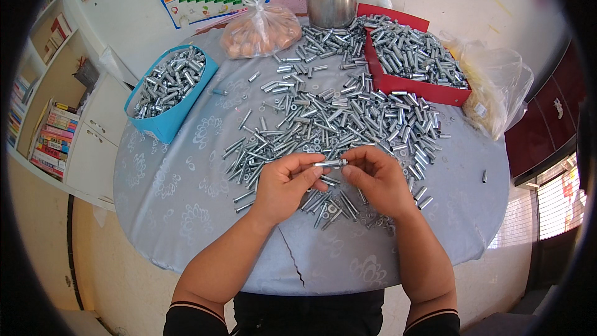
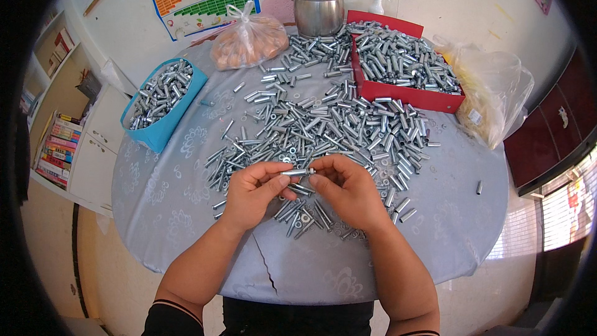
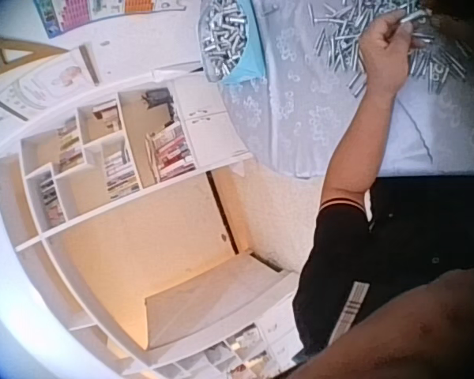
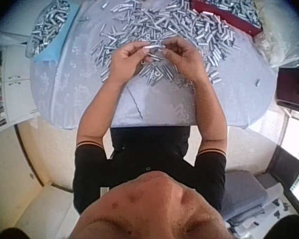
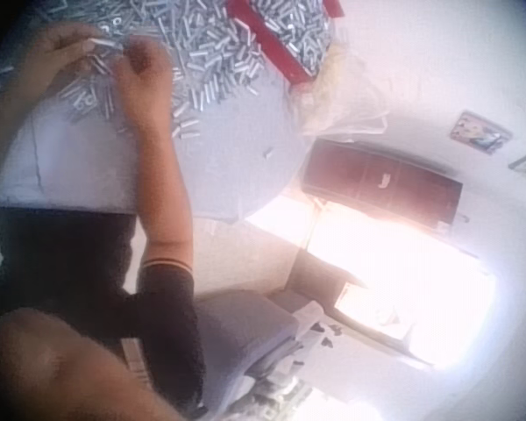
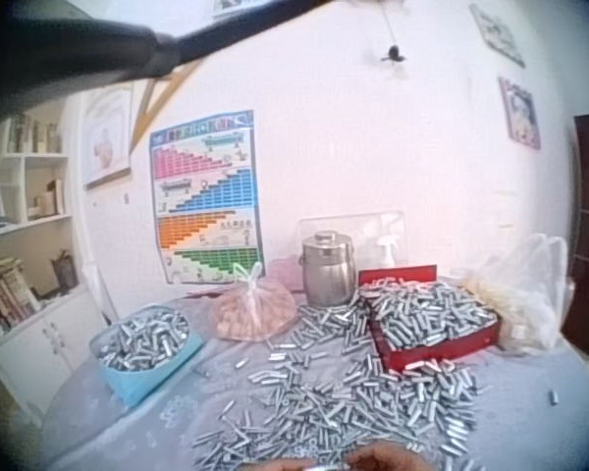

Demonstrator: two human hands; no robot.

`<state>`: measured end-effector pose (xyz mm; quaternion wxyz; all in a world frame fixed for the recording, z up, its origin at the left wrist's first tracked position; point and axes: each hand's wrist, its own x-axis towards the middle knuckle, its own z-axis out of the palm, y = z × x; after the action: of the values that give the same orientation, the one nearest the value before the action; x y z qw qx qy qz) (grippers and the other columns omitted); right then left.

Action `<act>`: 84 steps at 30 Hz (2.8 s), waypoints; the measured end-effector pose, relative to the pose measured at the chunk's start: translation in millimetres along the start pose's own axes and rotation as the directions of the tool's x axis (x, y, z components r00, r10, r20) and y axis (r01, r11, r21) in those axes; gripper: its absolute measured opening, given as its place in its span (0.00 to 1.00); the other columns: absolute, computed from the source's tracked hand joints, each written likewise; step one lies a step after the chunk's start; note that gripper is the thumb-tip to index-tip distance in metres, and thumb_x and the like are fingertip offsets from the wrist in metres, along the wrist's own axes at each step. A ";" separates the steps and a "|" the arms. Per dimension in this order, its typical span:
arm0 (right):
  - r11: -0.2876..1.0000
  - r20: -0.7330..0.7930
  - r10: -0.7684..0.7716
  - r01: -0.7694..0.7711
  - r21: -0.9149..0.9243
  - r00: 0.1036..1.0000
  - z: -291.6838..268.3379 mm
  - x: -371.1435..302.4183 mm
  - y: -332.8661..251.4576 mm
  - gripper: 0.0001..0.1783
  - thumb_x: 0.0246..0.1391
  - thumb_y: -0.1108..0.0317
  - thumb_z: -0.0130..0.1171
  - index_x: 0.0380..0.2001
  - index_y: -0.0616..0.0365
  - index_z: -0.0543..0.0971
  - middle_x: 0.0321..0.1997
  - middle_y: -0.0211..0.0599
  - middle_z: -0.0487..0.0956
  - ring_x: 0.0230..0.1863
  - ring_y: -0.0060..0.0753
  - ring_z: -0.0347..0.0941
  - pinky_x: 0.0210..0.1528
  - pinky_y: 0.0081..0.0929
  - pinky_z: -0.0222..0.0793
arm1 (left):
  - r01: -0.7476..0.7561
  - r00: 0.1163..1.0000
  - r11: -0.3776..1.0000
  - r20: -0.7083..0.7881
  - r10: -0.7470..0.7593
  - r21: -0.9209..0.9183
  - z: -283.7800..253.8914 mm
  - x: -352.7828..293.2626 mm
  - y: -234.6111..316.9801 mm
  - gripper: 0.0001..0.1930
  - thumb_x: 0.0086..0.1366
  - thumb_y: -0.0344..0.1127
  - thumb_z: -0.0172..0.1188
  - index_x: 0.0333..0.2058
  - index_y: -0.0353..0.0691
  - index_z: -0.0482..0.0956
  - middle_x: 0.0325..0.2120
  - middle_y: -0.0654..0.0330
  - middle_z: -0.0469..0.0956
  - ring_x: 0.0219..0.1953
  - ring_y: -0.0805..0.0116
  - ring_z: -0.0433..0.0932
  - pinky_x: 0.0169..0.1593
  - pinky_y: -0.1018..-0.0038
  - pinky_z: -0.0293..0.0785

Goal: The person repeatedly picks up metal bolts and washers from a large pile on a table, threads the washers onto the bolts, and places the assembled units back onto the table. The process is continuous and repetitive throughout the clip.

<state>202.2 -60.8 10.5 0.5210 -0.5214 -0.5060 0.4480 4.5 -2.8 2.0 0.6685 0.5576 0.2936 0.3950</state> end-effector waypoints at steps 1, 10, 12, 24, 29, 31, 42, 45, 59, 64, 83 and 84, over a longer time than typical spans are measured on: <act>0.997 0.021 0.055 -0.054 -0.050 0.998 -3.4 0.4 -0.3 0.10 0.58 0.72 0.60 0.43 0.61 0.77 0.33 0.27 0.77 0.32 0.15 0.70 0.35 0.17 0.68 | -0.004 1.000 1.000 0.000 0.004 -0.001 -0.2 -0.6 0.6 0.12 0.67 0.25 0.56 0.48 0.28 0.77 0.37 0.52 0.82 0.33 0.69 0.83 0.38 0.78 0.80; 0.995 0.069 0.095 -0.094 -0.018 0.993 -3.9 0.5 0.2 0.10 0.57 0.73 0.62 0.42 0.63 0.77 0.34 0.27 0.77 0.33 0.14 0.70 0.34 0.15 0.67 | -0.003 1.000 0.999 0.020 0.002 0.035 -1.6 -0.6 0.1 0.12 0.67 0.24 0.55 0.49 0.29 0.76 0.39 0.51 0.82 0.34 0.67 0.83 0.38 0.77 0.80; 0.973 0.105 0.211 -0.199 -0.117 0.972 -8.9 1.5 -3.2 0.10 0.57 0.73 0.62 0.42 0.63 0.77 0.34 0.27 0.77 0.33 0.14 0.70 0.34 0.15 0.67 | 0.002 1.000 0.999 0.012 -0.002 0.036 -2.2 -1.2 1.4 0.12 0.67 0.24 0.56 0.49 0.29 0.76 0.38 0.51 0.82 0.34 0.68 0.83 0.38 0.77 0.80; 0.992 0.011 0.046 -0.047 0.119 0.999 -2.4 1.3 -2.8 0.10 0.57 0.74 0.62 0.41 0.65 0.77 0.34 0.29 0.79 0.32 0.17 0.73 0.36 0.17 0.71 | 0.004 1.000 1.000 0.022 -0.004 0.004 -0.2 0.5 0.5 0.12 0.67 0.24 0.56 0.48 0.29 0.76 0.38 0.51 0.82 0.34 0.68 0.83 0.38 0.77 0.80; 0.991 0.040 0.102 -0.105 0.079 0.994 -0.2 -0.1 -6.4 0.09 0.57 0.75 0.62 0.41 0.65 0.77 0.34 0.31 0.80 0.34 0.19 0.76 0.38 0.18 0.73 | 0.016 1.000 1.000 0.013 -0.017 0.010 -1.7 -0.5 -0.1 0.12 0.66 0.24 0.56 0.48 0.29 0.76 0.38 0.51 0.82 0.33 0.68 0.83 0.38 0.77 0.81; 0.987 0.051 0.131 -0.135 0.083 0.990 -1.3 0.0 -6.8 0.09 0.57 0.75 0.61 0.42 0.65 0.77 0.34 0.31 0.80 0.35 0.20 0.76 0.38 0.18 0.73 | 0.010 1.000 1.000 0.013 -0.010 0.027 -1.9 -1.0 -0.3 0.12 0.66 0.24 0.57 0.48 0.29 0.77 0.38 0.51 0.82 0.33 0.68 0.83 0.38 0.77 0.81; 0.983 0.001 0.048 -0.048 0.179 0.999 0.8 -0.2 -6.5 0.07 0.59 0.73 0.60 0.39 0.65 0.78 0.31 0.30 0.79 0.29 0.18 0.73 0.33 0.18 0.71 | -0.021 0.998 0.999 0.067 0.018 0.041 -0.8 -2.4 -0.9 0.14 0.66 0.25 0.58 0.50 0.30 0.75 0.38 0.51 0.82 0.33 0.68 0.82 0.38 0.76 0.80; 0.986 0.017 0.120 -0.121 0.110 0.993 -10.6 -2.5 -17.8 0.07 0.58 0.72 0.61 0.37 0.64 0.79 0.29 0.28 0.78 0.26 0.17 0.72 0.30 0.16 0.69 | -0.089 0.994 0.992 -0.058 0.094 0.094 2.1 -3.1 1.9 0.17 0.66 0.26 0.57 0.53 0.31 0.72 0.38 0.52 0.82 0.30 0.71 0.81 0.36 0.77 0.79; 0.834 -0.316 -0.127 0.274 0.479 0.940 -13.0 6.6 -28.9 0.18 0.62 0.71 0.52 0.54 0.67 0.71 0.56 0.47 0.76 0.57 0.38 0.73 0.59 0.32 0.70 | -0.269 0.886 0.957 -0.361 0.290 0.109 -3.4 -0.4 4.9 0.18 0.68 0.26 0.54 0.56 0.33 0.69 0.39 0.54 0.81 0.27 0.74 0.77 0.32 0.79 0.76; 0.925 -0.255 -0.087 0.173 0.338 0.963 -23.4 6.2 -14.6 0.15 0.62 0.74 0.50 0.50 0.67 0.74 0.50 0.46 0.79 0.52 0.36 0.77 0.54 0.31 0.73 | -0.273 0.887 0.956 -0.358 0.292 0.105 -5.7 1.0 4.9 0.16 0.67 0.26 0.54 0.53 0.32 0.73 0.38 0.55 0.81 0.27 0.75 0.77 0.33 0.80 0.76; 0.927 -0.515 0.004 0.190 0.323 0.857 -36.4 6.6 -12.9 0.07 0.62 0.70 0.53 0.37 0.62 0.79 0.34 0.36 0.81 0.29 0.20 0.76 0.33 0.20 0.74 | -0.400 0.868 0.167 0.314 0.384 0.901 -5.3 1.8 6.2 0.11 0.49 0.33 0.68 0.34 0.42 0.85 0.37 0.62 0.77 0.42 0.59 0.71 0.47 0.65 0.69; 0.928 -0.520 0.000 0.195 0.319 0.854 -36.6 6.6 -13.1 0.07 0.62 0.70 0.53 0.37 0.62 0.79 0.34 0.36 0.81 0.28 0.20 0.76 0.32 0.19 0.73 | -0.404 0.868 0.156 0.324 0.375 0.902 -5.5 1.1 5.9 0.12 0.49 0.33 0.68 0.34 0.42 0.84 0.37 0.61 0.77 0.42 0.59 0.71 0.47 0.65 0.69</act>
<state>238.4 -58.2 26.0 0.7452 -0.4902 -0.2849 0.3510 -0.7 1.4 6.7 0.0775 0.9028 0.3083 0.2896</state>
